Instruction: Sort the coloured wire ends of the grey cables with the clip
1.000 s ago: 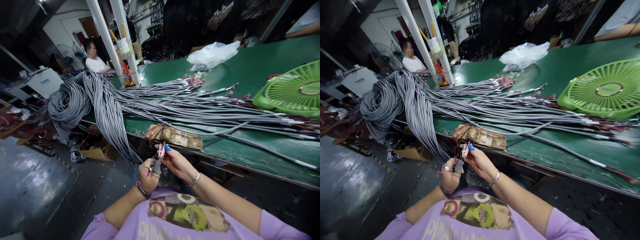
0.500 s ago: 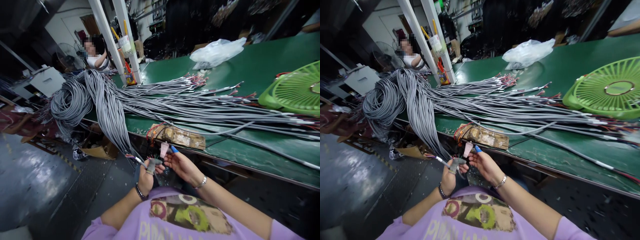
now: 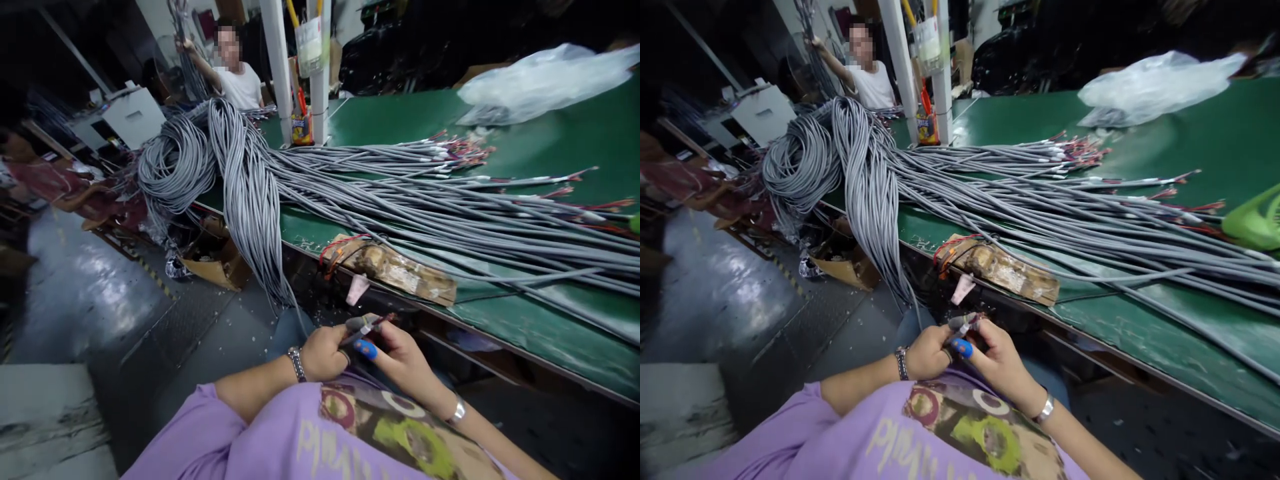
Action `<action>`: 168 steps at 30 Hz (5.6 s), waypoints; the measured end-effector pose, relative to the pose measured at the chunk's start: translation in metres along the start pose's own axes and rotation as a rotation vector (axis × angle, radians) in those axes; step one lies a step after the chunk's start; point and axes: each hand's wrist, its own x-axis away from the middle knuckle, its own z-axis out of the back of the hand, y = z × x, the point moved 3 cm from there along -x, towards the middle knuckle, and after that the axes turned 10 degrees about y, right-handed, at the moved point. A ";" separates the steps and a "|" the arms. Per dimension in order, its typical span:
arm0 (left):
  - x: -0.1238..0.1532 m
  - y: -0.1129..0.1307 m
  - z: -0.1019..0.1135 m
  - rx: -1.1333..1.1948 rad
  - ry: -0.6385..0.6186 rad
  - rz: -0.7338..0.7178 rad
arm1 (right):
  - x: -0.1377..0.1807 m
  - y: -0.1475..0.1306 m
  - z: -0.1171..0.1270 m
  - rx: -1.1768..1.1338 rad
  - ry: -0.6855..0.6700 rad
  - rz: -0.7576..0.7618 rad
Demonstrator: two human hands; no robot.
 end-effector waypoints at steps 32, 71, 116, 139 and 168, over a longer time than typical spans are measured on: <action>-0.008 -0.014 0.006 0.617 0.422 0.269 | -0.003 0.021 -0.031 -0.114 -0.254 -0.355; -0.005 -0.009 0.002 0.464 0.122 0.445 | -0.018 -0.004 -0.019 -0.414 -0.053 -0.411; -0.002 -0.014 -0.005 0.617 0.240 0.445 | -0.015 0.014 -0.028 -0.543 0.085 -0.634; -0.003 -0.019 -0.005 0.683 0.240 0.484 | -0.017 0.019 -0.023 -0.439 0.015 -0.565; -0.028 -0.004 0.009 1.155 -0.223 0.540 | -0.055 0.008 -0.020 -0.691 0.172 -0.409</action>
